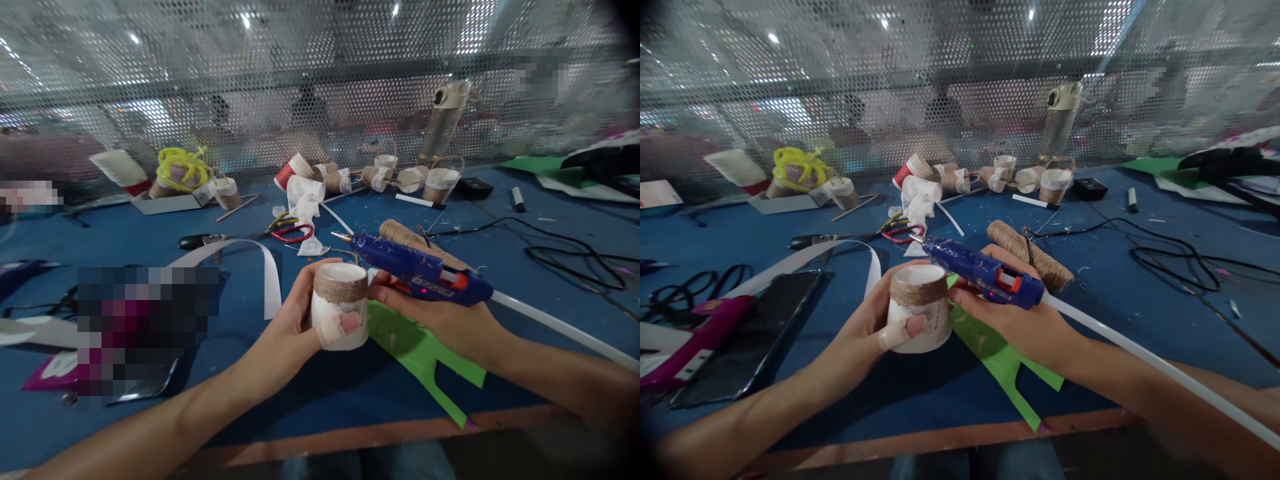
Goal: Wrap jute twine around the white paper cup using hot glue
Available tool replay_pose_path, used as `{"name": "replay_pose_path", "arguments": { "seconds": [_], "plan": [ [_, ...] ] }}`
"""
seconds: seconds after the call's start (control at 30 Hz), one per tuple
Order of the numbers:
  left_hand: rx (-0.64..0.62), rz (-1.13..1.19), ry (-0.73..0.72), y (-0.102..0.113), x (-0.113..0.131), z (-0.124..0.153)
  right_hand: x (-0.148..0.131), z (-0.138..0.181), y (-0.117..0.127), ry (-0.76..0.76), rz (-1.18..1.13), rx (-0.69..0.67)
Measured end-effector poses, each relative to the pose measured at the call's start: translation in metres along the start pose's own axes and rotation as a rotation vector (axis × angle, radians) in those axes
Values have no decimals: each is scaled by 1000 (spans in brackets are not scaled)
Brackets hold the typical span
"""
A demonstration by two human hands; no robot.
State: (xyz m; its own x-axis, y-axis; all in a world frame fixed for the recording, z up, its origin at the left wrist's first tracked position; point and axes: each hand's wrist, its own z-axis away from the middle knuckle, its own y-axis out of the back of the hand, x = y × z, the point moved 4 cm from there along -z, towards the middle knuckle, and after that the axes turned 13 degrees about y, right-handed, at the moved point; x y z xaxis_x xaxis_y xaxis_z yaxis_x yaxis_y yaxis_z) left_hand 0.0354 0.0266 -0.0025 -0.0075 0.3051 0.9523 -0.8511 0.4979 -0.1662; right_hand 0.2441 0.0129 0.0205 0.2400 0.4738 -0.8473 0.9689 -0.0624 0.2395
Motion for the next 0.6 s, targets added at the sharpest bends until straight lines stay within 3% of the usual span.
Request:
{"name": "replay_pose_path", "arguments": {
  "seconds": [0.43,0.6],
  "plan": [
    [57,-62,21,-5,5,-3,0,1,-3,-31,-21,2],
    [110,-6,20,6,2,-5,2,1,-1,6,-84,19]
  ]
}}
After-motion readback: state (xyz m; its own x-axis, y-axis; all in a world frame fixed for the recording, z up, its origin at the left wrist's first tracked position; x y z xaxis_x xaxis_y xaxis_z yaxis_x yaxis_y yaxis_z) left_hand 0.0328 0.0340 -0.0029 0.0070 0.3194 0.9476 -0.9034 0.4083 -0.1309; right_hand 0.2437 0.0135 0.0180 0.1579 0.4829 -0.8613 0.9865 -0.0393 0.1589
